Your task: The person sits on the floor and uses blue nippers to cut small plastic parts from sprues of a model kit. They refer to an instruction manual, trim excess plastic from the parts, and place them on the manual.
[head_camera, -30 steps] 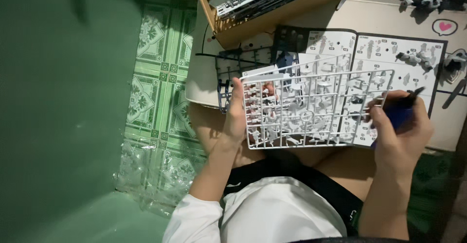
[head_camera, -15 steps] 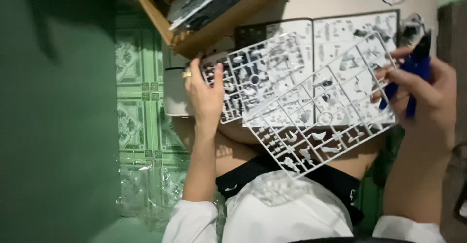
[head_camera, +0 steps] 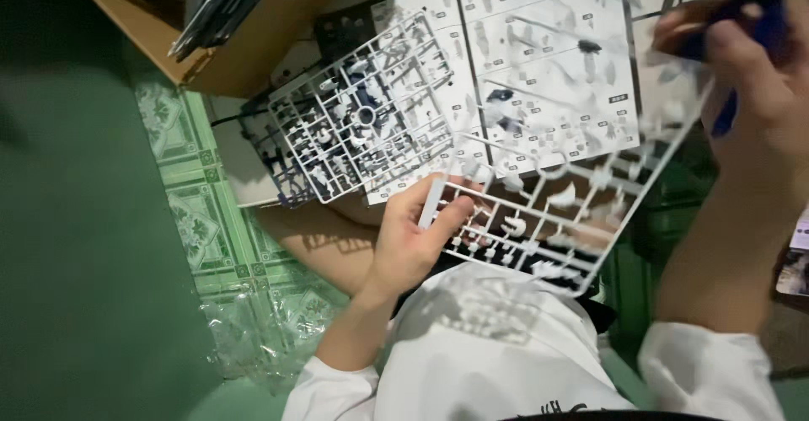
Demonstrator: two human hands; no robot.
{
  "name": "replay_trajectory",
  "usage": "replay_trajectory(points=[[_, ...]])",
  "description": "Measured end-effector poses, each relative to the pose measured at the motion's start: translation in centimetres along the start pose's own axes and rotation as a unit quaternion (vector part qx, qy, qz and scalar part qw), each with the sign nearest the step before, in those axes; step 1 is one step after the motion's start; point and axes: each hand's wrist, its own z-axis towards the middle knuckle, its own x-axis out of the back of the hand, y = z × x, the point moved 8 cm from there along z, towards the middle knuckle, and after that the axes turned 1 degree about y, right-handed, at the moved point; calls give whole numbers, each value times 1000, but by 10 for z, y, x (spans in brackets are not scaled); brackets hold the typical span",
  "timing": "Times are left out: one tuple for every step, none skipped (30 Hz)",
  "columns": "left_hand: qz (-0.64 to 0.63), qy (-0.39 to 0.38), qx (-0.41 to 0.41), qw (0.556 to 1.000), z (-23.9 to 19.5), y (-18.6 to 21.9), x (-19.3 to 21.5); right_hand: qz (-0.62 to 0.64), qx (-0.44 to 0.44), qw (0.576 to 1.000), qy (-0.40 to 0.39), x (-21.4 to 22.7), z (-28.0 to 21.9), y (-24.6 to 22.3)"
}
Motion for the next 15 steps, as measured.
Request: replay_trajectory(points=[[-60, 49, 19, 997, -2, -8, 1, 46, 39, 996, 68, 23, -4, 19], [-61, 51, 17, 997, -3, -9, -7, 46, 40, 996, 66, 30, -14, 42], [-81, 69, -12, 994, -5, -7, -12, -77, 55, 991, 92, 41, -25, 62], [-100, 88, -37, 990, -8, -5, -15, -198, 67, 971, 115, 48, -38, 83], [-100, 91, -35, 990, -6, -2, -20, -197, 65, 972, 112, 13, -46, 61], [-111, 106, -30, 988, -7, -1, -23, 46, -101, 979, 170, -12, -61, 69], [-122, 122, -26, 985, -8, 0, -27, 283, -258, 897, 221, -51, -84, 76], [-122, 123, -23, 985, -8, -9, -30, 282, -260, 897, 221, -54, -90, 79], [-140, 128, -40, 981, -8, -16, -32, 279, -260, 900, 210, -58, -95, 81], [-157, 134, -54, 977, -10, -23, -34, 276, -262, 903, 198, -63, -102, 83], [-157, 136, -49, 977, -10, -23, -37, 275, -267, 902, 198, -63, -106, 87], [-183, 130, -41, 974, -8, -24, -42, 271, -265, 907, 182, -64, -107, 90], [-210, 124, -34, 969, -7, -24, -46, 268, -262, 912, 166, -65, -109, 93], [-212, 122, -34, 969, -7, -17, -47, 267, -262, 912, 167, -63, -109, 96], [-225, 115, -30, 967, -7, -10, -49, 261, -257, 918, 151, -63, -108, 97]])
